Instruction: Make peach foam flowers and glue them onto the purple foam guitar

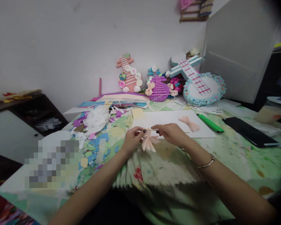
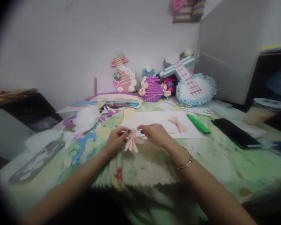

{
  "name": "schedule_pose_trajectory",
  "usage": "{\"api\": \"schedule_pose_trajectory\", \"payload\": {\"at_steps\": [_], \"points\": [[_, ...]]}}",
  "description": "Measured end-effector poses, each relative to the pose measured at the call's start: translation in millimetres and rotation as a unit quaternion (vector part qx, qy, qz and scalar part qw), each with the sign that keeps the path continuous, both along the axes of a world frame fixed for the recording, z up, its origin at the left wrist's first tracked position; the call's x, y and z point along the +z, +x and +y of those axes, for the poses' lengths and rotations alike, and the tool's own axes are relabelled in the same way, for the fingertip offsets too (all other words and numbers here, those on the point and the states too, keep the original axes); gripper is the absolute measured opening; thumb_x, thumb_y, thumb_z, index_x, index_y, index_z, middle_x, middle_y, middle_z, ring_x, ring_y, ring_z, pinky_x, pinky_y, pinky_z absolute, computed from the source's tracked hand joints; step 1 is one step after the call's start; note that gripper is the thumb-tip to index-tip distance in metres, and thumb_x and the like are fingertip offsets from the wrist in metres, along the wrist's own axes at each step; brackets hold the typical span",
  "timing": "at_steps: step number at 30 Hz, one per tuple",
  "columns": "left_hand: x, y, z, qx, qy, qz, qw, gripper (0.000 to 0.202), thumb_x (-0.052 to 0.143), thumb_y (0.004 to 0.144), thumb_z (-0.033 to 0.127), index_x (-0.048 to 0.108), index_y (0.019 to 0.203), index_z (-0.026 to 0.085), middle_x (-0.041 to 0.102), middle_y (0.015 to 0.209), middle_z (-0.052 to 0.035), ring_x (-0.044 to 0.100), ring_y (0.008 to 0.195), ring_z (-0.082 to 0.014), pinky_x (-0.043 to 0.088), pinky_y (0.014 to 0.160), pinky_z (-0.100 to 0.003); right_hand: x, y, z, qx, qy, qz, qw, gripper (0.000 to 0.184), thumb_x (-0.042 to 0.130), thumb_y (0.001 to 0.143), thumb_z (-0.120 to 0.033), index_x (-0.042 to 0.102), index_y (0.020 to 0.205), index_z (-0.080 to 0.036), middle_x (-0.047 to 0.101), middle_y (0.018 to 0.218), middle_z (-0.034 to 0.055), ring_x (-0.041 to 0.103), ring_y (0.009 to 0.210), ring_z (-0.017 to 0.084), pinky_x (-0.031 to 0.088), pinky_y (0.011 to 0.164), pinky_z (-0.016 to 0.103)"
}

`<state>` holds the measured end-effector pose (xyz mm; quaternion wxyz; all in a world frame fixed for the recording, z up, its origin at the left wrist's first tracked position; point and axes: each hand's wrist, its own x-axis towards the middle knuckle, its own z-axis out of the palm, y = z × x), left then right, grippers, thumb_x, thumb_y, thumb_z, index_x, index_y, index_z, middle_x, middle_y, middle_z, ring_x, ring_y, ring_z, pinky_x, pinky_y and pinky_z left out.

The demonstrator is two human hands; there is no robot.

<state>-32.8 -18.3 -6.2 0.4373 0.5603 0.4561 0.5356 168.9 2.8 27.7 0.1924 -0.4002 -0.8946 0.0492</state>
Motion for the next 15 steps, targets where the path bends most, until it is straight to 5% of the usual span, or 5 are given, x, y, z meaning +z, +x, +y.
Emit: {"api": "schedule_pose_trajectory", "payload": {"at_steps": [7,15], "points": [[1.7,1.4,0.1,0.014,-0.002,-0.038,0.999,0.025,0.072,0.064,0.035,0.064,0.072,0.013,0.062,0.065,-0.0006,0.055,0.052,-0.0089,0.047,0.047,-0.019,-0.5,4.0,3.0,-0.010,0.000,0.005,1.000,0.048,0.046,0.074,-0.004,0.062,0.115,-0.025,0.072,0.077,0.0004,0.063,0.070,0.014,0.038,0.065,0.022],[3.1,0.1,-2.1,-0.020,-0.014,-0.031,0.999,0.028,0.072,0.065,0.035,0.067,0.081,0.013,0.066,0.073,-0.0030,0.058,0.061,-0.0116,0.048,0.051,-0.021,-7.1,3.1,6.6,0.024,0.008,0.040,0.999,0.038,0.045,0.079,-0.008,0.066,0.107,-0.022,0.071,0.099,0.0047,0.064,0.089,0.018,0.042,0.074,0.024]]}}
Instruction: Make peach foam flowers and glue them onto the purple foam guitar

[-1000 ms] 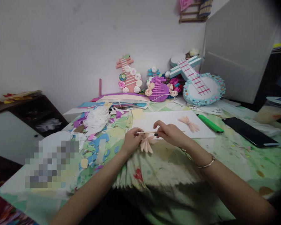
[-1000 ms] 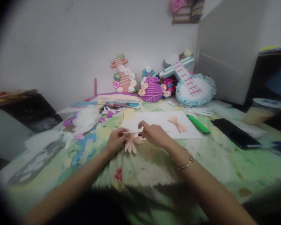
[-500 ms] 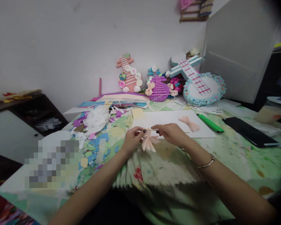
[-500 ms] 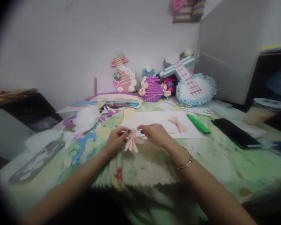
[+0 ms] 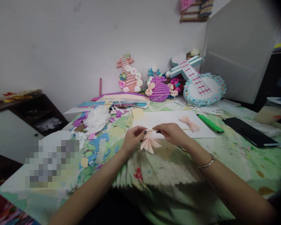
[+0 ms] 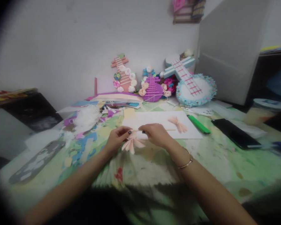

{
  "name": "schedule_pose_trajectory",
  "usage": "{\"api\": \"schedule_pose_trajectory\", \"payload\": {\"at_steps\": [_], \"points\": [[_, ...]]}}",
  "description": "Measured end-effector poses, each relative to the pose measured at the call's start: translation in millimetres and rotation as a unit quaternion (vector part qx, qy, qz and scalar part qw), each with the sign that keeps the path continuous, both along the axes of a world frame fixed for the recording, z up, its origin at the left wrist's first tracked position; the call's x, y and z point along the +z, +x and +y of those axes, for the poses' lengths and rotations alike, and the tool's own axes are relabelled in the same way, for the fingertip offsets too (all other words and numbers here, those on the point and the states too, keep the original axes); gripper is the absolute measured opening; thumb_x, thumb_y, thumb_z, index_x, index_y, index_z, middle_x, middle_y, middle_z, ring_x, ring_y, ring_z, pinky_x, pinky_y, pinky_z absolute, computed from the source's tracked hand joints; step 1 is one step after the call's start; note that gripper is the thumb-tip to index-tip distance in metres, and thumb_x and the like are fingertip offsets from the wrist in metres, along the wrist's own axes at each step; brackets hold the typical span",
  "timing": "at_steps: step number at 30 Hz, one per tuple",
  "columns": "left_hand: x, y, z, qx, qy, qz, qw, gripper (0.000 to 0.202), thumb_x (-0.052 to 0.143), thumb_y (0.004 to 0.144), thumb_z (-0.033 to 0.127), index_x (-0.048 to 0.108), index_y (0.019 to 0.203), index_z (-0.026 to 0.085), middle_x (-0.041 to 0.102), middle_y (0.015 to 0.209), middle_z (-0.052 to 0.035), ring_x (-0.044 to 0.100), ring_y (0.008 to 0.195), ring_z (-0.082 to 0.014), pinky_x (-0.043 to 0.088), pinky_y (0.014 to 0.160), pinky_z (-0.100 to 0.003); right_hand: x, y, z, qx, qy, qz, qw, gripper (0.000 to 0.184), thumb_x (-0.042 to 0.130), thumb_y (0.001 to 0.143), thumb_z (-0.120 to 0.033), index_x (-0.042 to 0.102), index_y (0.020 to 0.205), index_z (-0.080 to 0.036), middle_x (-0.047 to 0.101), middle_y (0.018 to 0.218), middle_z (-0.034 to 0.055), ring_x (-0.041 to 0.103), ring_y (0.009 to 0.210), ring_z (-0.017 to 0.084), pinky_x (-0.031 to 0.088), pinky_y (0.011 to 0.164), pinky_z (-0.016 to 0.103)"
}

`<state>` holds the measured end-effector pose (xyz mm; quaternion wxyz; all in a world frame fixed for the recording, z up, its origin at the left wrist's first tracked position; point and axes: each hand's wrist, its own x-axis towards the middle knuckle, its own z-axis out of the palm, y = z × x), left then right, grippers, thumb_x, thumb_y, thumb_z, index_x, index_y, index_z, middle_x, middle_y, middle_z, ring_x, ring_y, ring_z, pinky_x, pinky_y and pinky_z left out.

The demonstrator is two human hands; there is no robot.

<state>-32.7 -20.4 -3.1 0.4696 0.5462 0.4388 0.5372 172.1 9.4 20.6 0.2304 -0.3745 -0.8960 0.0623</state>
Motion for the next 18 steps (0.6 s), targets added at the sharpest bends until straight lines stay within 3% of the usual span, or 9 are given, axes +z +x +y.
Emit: {"api": "schedule_pose_trajectory", "payload": {"at_steps": [6,12,18], "points": [[-0.2,0.0,-2.0,-0.036,0.015,0.010,0.999,0.027,0.072,0.064,0.027,0.067,0.087,0.012,0.065,0.069,-0.0027,0.057,0.057,-0.0114,0.047,0.049,-0.021,-2.1,-1.4,-2.1,0.011,-0.010,0.012,1.000,0.045,0.045,0.082,-0.011,0.058,0.122,-0.025,0.071,0.095,0.0035,0.063,0.078,0.015,0.040,0.069,0.023],[-1.2,-0.8,-1.9,-0.040,0.015,0.011,0.999,0.025,0.073,0.062,0.026,0.065,0.081,0.012,0.065,0.067,-0.0026,0.056,0.053,-0.0109,0.047,0.048,-0.022,-1.8,-2.5,-3.3,0.055,0.003,0.010,0.998,0.051,0.040,0.083,-0.006,0.056,0.125,-0.030,0.069,0.082,0.0017,0.059,0.070,0.011,0.038,0.066,0.021],[-1.7,-2.3,-0.8,-0.034,0.003,0.010,0.999,0.030,0.070,0.067,0.038,0.065,0.083,0.012,0.058,0.055,0.0005,0.049,0.044,-0.0079,0.036,0.039,-0.018,-2.5,-3.2,-3.7,0.073,0.019,0.009,0.997,0.049,0.041,0.085,-0.006,0.056,0.126,-0.029,0.066,0.079,0.0024,0.058,0.069,0.011,0.037,0.064,0.020]]}}
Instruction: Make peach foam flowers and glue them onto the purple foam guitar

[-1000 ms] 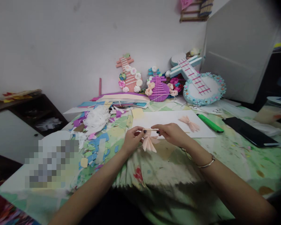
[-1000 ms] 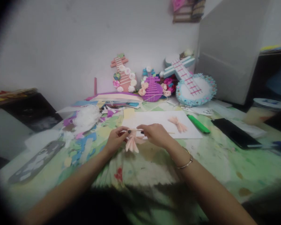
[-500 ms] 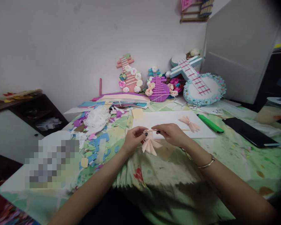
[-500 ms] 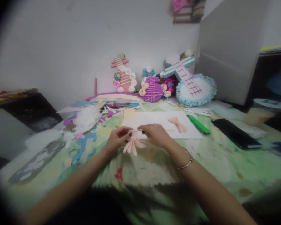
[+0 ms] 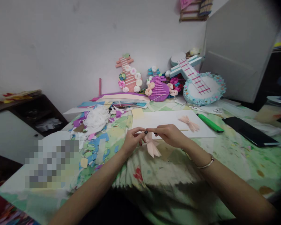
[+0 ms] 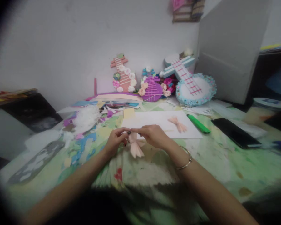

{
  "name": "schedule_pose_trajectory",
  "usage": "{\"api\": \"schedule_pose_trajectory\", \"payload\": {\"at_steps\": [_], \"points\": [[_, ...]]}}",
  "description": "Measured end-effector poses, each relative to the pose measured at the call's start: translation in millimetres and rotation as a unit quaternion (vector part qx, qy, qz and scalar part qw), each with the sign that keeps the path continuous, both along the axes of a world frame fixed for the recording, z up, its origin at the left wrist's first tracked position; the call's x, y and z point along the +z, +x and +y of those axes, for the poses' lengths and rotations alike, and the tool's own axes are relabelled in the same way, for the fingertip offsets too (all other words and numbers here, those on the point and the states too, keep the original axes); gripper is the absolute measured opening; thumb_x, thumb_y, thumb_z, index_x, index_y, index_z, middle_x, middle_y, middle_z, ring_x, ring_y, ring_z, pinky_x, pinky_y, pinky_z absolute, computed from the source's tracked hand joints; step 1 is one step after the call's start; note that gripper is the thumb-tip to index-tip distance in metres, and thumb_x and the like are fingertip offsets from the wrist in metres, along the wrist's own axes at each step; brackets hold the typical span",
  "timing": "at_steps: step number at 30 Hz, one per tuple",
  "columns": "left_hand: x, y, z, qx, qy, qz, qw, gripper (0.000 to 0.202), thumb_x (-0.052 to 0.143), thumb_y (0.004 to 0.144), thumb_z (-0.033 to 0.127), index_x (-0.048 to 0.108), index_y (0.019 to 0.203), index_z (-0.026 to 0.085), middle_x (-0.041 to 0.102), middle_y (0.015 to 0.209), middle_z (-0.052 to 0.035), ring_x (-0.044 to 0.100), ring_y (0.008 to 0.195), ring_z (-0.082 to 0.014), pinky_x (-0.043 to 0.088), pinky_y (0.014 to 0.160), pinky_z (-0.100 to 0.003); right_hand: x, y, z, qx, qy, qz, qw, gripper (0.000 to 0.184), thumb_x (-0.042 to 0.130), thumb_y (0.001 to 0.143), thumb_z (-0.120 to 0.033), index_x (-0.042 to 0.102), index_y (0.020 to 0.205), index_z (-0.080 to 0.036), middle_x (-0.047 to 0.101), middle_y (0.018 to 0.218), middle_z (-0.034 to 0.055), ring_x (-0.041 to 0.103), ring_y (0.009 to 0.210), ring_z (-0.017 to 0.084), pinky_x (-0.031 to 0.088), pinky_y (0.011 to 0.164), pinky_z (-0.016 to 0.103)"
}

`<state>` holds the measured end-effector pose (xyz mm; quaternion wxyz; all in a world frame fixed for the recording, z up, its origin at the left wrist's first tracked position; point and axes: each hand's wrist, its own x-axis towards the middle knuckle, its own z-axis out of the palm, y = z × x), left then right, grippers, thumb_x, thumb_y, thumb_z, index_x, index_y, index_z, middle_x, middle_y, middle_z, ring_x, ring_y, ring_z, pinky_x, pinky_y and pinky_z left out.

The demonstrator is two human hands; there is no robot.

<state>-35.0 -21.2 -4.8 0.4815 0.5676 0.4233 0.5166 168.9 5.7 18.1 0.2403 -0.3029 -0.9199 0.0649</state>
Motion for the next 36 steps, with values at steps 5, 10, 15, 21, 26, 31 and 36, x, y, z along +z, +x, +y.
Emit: {"api": "schedule_pose_trajectory", "payload": {"at_steps": [5,10,15,21,26,31,36], "points": [[0.4,2.0,0.1,0.034,0.019,0.004,0.999,0.028,0.071,0.067,0.038,0.065,0.076,0.012,0.045,0.044,0.0063,0.036,0.040,-0.0033,0.026,0.039,-0.016,0.5,-1.8,-2.2,0.004,0.017,0.003,1.000,0.046,0.043,0.085,-0.006,0.059,0.123,-0.027,0.066,0.077,0.0022,0.057,0.068,0.011,0.036,0.062,0.020],[1.4,3.2,-0.1,0.049,0.042,0.029,0.998,0.022,0.070,0.068,0.033,0.066,0.073,0.013,0.050,0.047,0.0048,0.038,0.042,-0.0043,0.029,0.042,-0.018,-0.8,-3.1,-3.2,-0.003,0.026,0.012,1.000,0.044,0.041,0.086,-0.008,0.059,0.121,-0.027,0.068,0.080,0.0020,0.059,0.069,0.011,0.037,0.062,0.020],[1.1,2.4,-0.3,0.060,0.082,0.075,0.992,0.017,0.068,0.068,0.028,0.068,0.075,0.013,0.066,0.067,-0.0026,0.052,0.055,-0.0087,0.041,0.052,-0.020,-6.4,-6.8,-1.4,-0.062,0.045,0.054,0.996,0.030,0.048,0.087,-0.016,0.063,0.111,-0.022,0.071,0.093,0.0044,0.063,0.080,0.015,0.040,0.067,0.024],[2.0,2.0,-2.9,0.094,0.180,0.169,0.965,0.013,0.064,0.072,0.026,0.069,0.077,0.014,0.070,0.079,-0.0042,0.045,0.050,-0.0056,0.038,0.048,-0.019,-7.8,-9.5,1.6,-0.074,0.101,0.048,0.991,0.014,0.053,0.087,-0.017,0.066,0.090,-0.019,0.070,0.081,0.0049,0.060,0.078,0.015,0.032,0.074,0.030],[0.7,2.4,-4.8,0.084,0.253,0.207,0.941,0.011,0.061,0.076,0.025,0.067,0.076,0.016,0.067,0.073,-0.0024,0.043,0.048,-0.0054,0.037,0.046,-0.018,-4.4,-10.0,-1.1,-0.075,0.153,0.037,0.985,0.020,0.049,0.088,-0.013,0.067,0.092,-0.021,0.066,0.078,0.0031,0.053,0.077,0.015,0.023,0.080,0.036],[-0.7,1.8,-6.0,0.094,0.327,0.245,0.908,0.008,0.060,0.078,0.022,0.063,0.076,0.016,0.065,0.072,-0.0015,0.043,0.048,-0.0050,0.037,0.046,-0.018,-0.4,-12.9,-6.9,-0.062,0.159,0.038,0.985,0.019,0.048,0.090,-0.022,0.066,0.092,-0.020,0.061,0.079,0.0038,0.048,0.078,0.016,0.021,0.079,0.036],[-1.5,2.5,-8.3,0.107,0.424,0.293,0.850,0.002,0.058,0.078,0.015,0.059,0.078,0.016,0.065,0.077,-0.0024,0.046,0.051,-0.0062,0.039,0.049,-0.019,1.2,-14.8,-11.2,-0.069,0.156,0.033,0.985,0.023,0.046,0.091,-0.031,0.065,0.084,-0.019,0.058,0.075,0.0027,0.045,0.077,0.016,0.020,0.078,0.036]]}}
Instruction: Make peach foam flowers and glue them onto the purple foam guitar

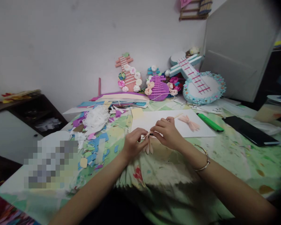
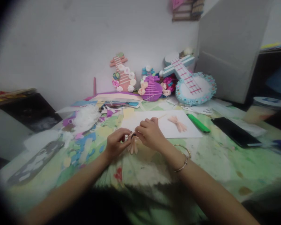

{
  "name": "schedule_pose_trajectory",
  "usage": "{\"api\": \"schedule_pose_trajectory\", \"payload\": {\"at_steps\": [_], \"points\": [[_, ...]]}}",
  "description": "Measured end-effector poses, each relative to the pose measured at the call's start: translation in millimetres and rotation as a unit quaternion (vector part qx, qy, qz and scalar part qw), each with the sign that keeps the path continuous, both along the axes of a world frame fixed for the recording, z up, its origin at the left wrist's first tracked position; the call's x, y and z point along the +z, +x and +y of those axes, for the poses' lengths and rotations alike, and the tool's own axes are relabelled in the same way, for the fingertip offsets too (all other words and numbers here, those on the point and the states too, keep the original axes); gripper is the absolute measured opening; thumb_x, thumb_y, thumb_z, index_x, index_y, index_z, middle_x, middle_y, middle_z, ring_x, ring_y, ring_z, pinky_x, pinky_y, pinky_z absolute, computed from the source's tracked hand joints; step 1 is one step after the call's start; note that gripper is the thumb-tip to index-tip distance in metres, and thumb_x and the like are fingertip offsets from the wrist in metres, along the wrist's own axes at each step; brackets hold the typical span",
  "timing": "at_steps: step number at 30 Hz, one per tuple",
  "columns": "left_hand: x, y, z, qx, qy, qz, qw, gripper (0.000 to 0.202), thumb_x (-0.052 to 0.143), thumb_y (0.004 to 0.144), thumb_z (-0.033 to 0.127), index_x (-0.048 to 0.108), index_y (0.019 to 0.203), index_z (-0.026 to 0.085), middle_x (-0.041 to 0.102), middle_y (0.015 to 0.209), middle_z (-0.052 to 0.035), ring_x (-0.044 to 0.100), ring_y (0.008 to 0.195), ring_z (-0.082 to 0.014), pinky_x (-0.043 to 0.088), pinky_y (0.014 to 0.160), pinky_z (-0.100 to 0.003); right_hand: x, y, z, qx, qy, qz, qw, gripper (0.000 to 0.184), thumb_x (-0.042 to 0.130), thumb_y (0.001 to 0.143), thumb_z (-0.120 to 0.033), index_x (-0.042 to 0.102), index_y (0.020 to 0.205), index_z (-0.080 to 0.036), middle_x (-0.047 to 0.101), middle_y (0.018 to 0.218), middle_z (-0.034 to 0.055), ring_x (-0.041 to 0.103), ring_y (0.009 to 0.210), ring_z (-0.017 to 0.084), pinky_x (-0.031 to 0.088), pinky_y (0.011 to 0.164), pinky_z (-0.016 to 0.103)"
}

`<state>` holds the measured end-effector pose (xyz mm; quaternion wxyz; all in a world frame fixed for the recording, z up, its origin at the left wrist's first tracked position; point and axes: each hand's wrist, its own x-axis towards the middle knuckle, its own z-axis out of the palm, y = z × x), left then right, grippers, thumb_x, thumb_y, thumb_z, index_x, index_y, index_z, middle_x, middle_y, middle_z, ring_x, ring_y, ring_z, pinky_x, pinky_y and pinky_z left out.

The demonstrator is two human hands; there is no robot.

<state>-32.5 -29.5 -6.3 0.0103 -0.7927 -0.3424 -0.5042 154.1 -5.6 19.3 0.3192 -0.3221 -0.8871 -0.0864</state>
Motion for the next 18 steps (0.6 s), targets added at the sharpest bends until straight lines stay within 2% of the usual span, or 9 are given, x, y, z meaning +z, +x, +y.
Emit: {"api": "schedule_pose_trajectory", "payload": {"at_steps": [6,12,16,18], "points": [[-1.0,-0.4,-0.8,0.005,0.046,0.035,0.998,0.007,0.056,0.078,0.011,0.058,0.081,0.017,0.065,0.078,-0.0028,0.051,0.056,-0.0080,0.043,0.053,-0.020,0.8,0.0,-1.4,-0.004,0.025,-0.003,1.000,0.026,0.047,0.090,-0.037,0.063,0.082,-0.018,0.058,0.074,0.0031,0.044,0.078,0.017,0.020,0.080,0.037],[-5.1,-2.7,-1.2,0.018,0.019,0.064,0.998,0.007,0.054,0.080,0.014,0.058,0.083,0.019,0.066,0.082,-0.0045,0.059,0.070,-0.0120,0.047,0.064,-0.023,1.1,0.5,-2.9,0.000,0.057,0.009,0.998,0.023,0.049,0.089,-0.037,0.057,0.078,-0.019,0.059,0.073,0.0026,0.044,0.077,0.017,0.020,0.083,0.038],[-1.7,-0.5,-2.4,0.014,0.013,0.029,0.999,0.008,0.058,0.077,0.016,0.058,0.085,0.018,0.064,0.092,-0.0088,0.060,0.089,-0.0179,0.048,0.075,-0.029,1.8,-0.3,-3.9,-0.006,0.032,0.055,0.998,0.022,0.052,0.086,-0.039,0.053,0.078,-0.018,0.059,0.070,0.0007,0.047,0.072,0.016,0.021,0.082,0.037],[2.2,1.5,-3.1,0.020,-0.006,-0.006,1.000,0.015,0.062,0.075,0.019,0.059,0.090,0.018,0.063,0.101,-0.0110,0.057,0.097,-0.0209,0.047,0.082,-0.034,2.0,-1.0,-4.1,-0.004,0.009,0.078,0.997,0.022,0.053,0.085,-0.039,0.053,0.079,-0.019,0.059,0.068,-0.0005,0.048,0.070,0.015,0.021,0.081,0.036]]}}
